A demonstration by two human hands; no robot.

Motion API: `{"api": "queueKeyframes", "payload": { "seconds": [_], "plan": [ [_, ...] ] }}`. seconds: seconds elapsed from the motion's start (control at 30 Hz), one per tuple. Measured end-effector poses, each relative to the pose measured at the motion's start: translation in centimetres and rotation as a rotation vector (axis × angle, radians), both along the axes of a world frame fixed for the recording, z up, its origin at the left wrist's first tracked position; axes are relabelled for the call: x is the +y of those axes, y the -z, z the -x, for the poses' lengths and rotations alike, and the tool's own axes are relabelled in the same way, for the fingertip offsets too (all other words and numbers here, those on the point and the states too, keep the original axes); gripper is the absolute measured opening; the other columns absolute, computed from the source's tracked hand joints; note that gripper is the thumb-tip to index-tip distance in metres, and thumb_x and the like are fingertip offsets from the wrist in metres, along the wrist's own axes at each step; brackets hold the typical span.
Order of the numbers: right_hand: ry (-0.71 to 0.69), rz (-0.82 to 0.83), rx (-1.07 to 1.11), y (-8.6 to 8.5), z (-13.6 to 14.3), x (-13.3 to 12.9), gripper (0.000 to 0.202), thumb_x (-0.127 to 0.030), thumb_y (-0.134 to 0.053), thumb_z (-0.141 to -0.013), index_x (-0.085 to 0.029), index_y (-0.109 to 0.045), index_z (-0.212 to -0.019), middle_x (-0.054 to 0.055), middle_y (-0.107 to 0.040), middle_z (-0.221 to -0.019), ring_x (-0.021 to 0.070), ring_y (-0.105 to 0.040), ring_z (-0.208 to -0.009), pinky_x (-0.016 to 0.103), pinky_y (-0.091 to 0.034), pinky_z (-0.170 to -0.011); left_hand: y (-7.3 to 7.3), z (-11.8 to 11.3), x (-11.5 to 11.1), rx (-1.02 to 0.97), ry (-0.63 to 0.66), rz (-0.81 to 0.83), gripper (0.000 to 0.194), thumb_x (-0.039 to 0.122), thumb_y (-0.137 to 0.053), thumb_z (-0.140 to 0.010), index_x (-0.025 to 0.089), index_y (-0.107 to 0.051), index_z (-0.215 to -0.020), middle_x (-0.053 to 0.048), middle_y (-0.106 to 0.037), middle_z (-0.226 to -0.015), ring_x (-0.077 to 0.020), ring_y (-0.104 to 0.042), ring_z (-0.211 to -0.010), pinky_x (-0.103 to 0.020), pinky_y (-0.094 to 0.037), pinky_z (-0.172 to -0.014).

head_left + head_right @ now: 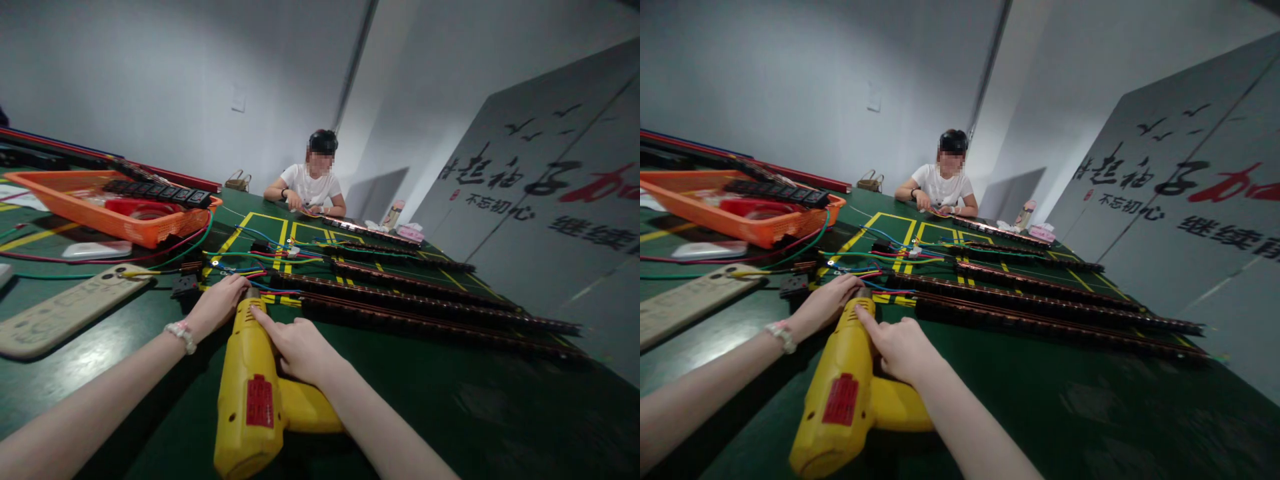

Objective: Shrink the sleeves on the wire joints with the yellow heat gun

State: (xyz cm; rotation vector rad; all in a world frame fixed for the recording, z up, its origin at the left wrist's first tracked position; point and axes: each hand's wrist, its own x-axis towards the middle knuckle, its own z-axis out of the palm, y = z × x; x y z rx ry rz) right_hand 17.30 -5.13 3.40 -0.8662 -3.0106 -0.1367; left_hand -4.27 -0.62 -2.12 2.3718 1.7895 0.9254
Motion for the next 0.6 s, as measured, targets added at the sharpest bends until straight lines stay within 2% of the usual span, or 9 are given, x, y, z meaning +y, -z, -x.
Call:
{"api": "queueKeyframes", "payload": {
  "seconds": [0.3,0.47,0.6],
  "plan": [
    [0.142,0.022,-0.027,-0.7,-2.9,-0.3,0.085,-0.014,-0.047,-0.071,-0.021,0.001,-0.141,0.005,-0.064,-0.090,0.0200,-0.058,-0.074,0.030,-0.035,-0.068,-0.1,-0.5,0.0,0.020,-0.012,-0.067,0.024,0.024,-0.029,-0.089,0.019,-0.053,-0.090,-0.005,-0.056,-0.093,-0.0176,-0.053,-0.085,-0.029,-0.042,-0.073],
    [0.251,0.002,-0.037,-0.2,-4.5,-0.1,0.086,-0.011,-0.043,-0.071,-0.015,0.007,-0.141,0.006,-0.065,-0.081,0.0200,-0.058,-0.066,0.029,-0.035,-0.063,0.0,-0.5,-0.1,0.038,-0.034,-0.080,0.024,0.023,-0.030,-0.088,0.019,-0.053,-0.091,-0.006,-0.057,-0.091,-0.0185,-0.053,-0.084,-0.030,-0.041,-0.072],
    [0.308,0.011,-0.047,0.1,-4.4,0.3,0.085,-0.013,-0.041,-0.073,-0.011,0.010,-0.140,0.007,-0.066,-0.078,0.0207,-0.059,-0.064,0.028,-0.034,-0.060,-0.3,-0.7,-0.2,0.060,-0.049,-0.052,0.022,0.022,-0.032,-0.087,0.018,-0.054,-0.088,-0.007,-0.058,-0.086,-0.0190,-0.053,-0.081,-0.031,-0.040,-0.074]
  ]
}}
